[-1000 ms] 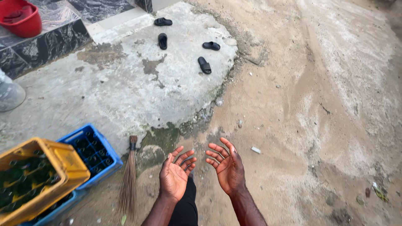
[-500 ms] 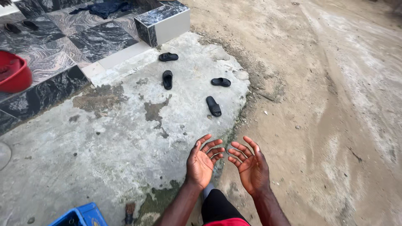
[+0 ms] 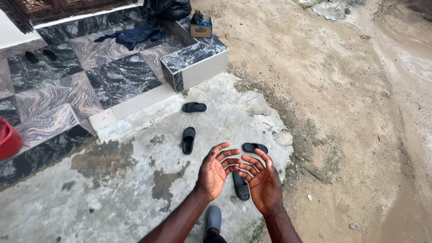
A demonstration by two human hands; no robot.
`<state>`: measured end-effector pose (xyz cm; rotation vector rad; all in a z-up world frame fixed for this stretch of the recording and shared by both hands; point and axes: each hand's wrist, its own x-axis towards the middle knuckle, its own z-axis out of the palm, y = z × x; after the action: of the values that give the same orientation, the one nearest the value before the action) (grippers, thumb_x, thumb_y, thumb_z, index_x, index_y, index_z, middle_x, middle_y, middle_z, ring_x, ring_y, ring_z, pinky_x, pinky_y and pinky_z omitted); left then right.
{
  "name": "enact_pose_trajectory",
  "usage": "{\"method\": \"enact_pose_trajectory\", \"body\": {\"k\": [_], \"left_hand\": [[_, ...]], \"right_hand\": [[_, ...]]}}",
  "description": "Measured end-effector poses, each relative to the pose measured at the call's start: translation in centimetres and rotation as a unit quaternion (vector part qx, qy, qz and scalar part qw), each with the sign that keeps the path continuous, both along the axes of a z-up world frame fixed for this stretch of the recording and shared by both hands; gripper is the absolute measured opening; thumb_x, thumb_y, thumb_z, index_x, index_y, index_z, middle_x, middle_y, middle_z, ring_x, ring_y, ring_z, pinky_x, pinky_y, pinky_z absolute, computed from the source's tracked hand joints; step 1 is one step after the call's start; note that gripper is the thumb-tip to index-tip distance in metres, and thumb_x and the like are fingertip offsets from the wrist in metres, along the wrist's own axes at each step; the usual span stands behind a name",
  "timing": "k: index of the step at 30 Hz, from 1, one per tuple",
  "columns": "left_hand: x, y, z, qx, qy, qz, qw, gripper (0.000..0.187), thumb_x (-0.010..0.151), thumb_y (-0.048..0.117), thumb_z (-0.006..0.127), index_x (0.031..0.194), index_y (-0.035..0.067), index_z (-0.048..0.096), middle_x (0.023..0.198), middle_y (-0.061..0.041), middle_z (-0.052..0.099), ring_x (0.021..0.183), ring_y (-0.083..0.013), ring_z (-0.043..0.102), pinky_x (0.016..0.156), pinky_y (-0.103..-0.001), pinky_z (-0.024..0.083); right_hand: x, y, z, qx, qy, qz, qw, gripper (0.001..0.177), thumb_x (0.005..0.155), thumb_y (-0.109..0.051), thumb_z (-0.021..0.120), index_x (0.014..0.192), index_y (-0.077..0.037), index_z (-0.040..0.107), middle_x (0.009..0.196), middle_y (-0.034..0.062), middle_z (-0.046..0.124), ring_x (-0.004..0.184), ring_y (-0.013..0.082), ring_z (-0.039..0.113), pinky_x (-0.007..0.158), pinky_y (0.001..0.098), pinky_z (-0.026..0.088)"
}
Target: The person empties a blue plastic bin, places a new black trash bag inside the bin, and then ties a full black trash bag.
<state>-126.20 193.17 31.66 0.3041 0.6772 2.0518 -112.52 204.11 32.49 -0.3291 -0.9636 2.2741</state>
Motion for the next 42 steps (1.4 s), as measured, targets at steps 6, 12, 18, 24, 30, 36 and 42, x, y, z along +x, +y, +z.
{"method": "enact_pose_trajectory", "body": {"k": [6,12,18,24,30,36,42], "left_hand": [[-9.3,7.6,4.5,0.034,-0.011,0.047,0.998,0.058,0.1,0.047,0.05,0.141,0.007,0.049,0.128,-0.021,0.063,0.108,-0.0274,0.066,0.095,-0.043,0.052],[-19.2,14.8,3.0,0.018,-0.076,0.111,0.991,0.058,0.1,0.047,0.051,0.141,0.006,0.049,0.131,-0.022,0.063,0.107,-0.0285,0.066,0.093,-0.042,0.052],[-34.3,24.3,-0.3,0.02,-0.049,0.123,0.991,0.06,0.1,0.048,0.051,0.144,0.008,0.047,0.133,-0.021,0.062,0.11,-0.0288,0.066,0.096,-0.042,0.051],[-48.0,33.9,1.6,-0.054,-0.057,0.116,0.99,0.065,0.096,0.054,0.049,0.145,0.012,0.048,0.133,-0.018,0.064,0.108,-0.0271,0.067,0.094,-0.042,0.052],[-58.3,42.6,6.3,-0.026,-0.02,0.126,0.992,0.061,0.099,0.05,0.052,0.143,0.008,0.047,0.131,-0.02,0.065,0.106,-0.0268,0.067,0.094,-0.041,0.052],[-67.6,50.8,5.2,-0.028,-0.05,0.172,0.983,0.057,0.1,0.046,0.052,0.141,0.007,0.049,0.129,-0.021,0.065,0.104,-0.0281,0.068,0.09,-0.042,0.054],[-76.8,60.3,-0.1,-0.043,-0.091,0.23,0.968,0.053,0.102,0.043,0.049,0.143,0.009,0.048,0.129,-0.02,0.065,0.105,-0.0283,0.069,0.09,-0.042,0.054]], "right_hand": [[-11.2,8.6,5.4,0.003,0.019,0.032,0.999,0.06,0.103,-0.042,0.053,0.147,-0.003,0.043,0.129,0.0249,0.062,0.108,0.0307,0.065,0.092,0.0474,0.055],[-23.1,17.5,5.4,-0.028,-0.001,0.068,0.997,0.06,0.103,-0.043,0.052,0.148,-0.004,0.043,0.129,0.0246,0.062,0.107,0.0307,0.066,0.091,0.047,0.055],[-38.3,29.1,4.0,-0.013,-0.035,0.114,0.993,0.062,0.103,-0.047,0.052,0.147,-0.005,0.042,0.128,0.023,0.063,0.107,0.0299,0.067,0.092,0.0457,0.055],[-52.8,39.4,6.9,0.004,-0.077,0.125,0.989,0.062,0.099,-0.047,0.054,0.147,-0.007,0.044,0.126,0.0227,0.064,0.105,0.0297,0.068,0.089,0.0458,0.056],[-64.4,47.8,9.8,0.008,-0.062,0.134,0.989,0.061,0.102,-0.047,0.054,0.145,-0.006,0.044,0.123,0.0215,0.066,0.104,0.0288,0.068,0.09,0.0449,0.056],[-75.5,56.7,8.2,-0.026,-0.089,0.16,0.983,0.06,0.102,-0.047,0.054,0.146,-0.007,0.045,0.121,0.0196,0.066,0.102,0.0285,0.068,0.087,0.0431,0.056],[-89.3,68.2,2.2,-0.038,-0.139,0.248,0.958,0.059,0.103,-0.048,0.053,0.145,-0.008,0.045,0.119,0.0177,0.066,0.101,0.0275,0.068,0.086,0.0433,0.057]]}}
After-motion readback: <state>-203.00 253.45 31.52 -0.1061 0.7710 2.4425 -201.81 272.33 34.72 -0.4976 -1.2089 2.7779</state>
